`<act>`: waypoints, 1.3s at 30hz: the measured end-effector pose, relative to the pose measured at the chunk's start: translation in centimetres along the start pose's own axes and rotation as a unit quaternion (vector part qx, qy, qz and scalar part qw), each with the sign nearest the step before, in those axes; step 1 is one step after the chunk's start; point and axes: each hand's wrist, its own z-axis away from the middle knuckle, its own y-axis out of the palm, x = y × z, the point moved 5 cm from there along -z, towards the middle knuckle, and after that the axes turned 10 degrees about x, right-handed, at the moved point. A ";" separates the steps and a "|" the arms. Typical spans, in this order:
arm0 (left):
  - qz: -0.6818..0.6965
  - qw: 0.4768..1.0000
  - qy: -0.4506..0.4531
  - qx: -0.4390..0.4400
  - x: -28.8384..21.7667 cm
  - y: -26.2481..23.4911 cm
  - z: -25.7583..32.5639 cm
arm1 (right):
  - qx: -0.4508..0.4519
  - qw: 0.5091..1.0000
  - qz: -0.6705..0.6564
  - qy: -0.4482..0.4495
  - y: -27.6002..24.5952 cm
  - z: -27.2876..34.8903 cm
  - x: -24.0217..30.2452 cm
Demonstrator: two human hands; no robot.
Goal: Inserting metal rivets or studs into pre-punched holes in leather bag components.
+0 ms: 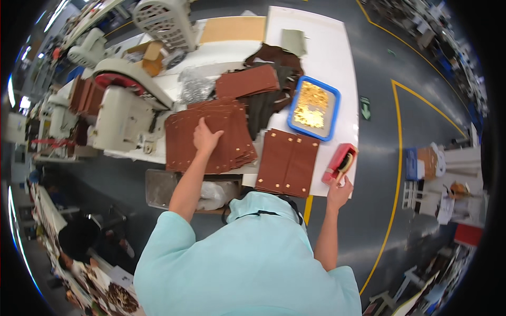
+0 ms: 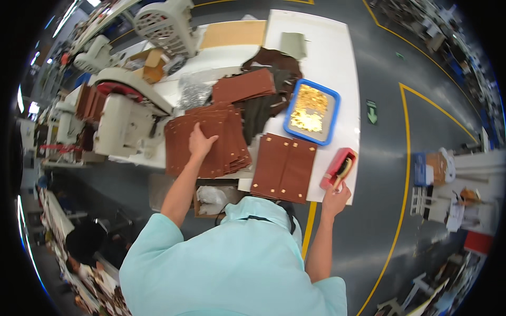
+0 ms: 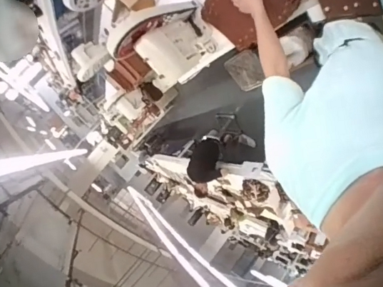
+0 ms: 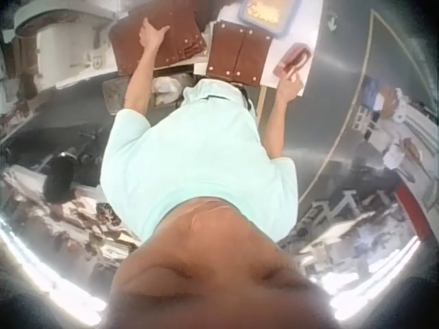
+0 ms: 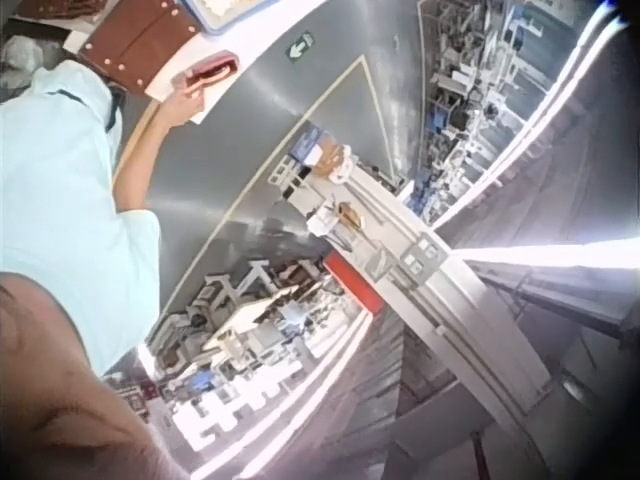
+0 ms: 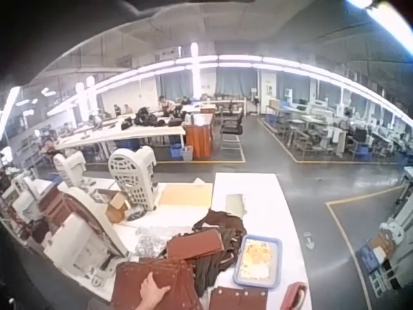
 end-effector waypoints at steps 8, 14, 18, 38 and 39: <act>-0.032 0.998 -0.046 -0.018 -1.0 -1.6 1.2 | 0.089 0.993 -0.039 0.074 1.2 -1.9 -5.0; -0.056 0.991 -0.119 -0.008 -1.5 -1.5 1.6 | 0.133 0.914 -0.320 0.212 1.3 -1.8 -4.6; -0.051 0.988 -0.148 -0.001 -1.1 -1.3 1.5 | 0.057 0.807 -0.521 0.271 3.0 -0.5 -5.9; 0.389 0.869 0.299 0.073 -14.3 -6.0 5.9 | -0.013 0.927 -0.351 0.132 4.3 0.9 -7.3; 0.475 0.818 0.308 0.096 -15.3 -5.8 6.6 | -0.021 0.963 -0.243 0.114 3.9 1.0 -7.3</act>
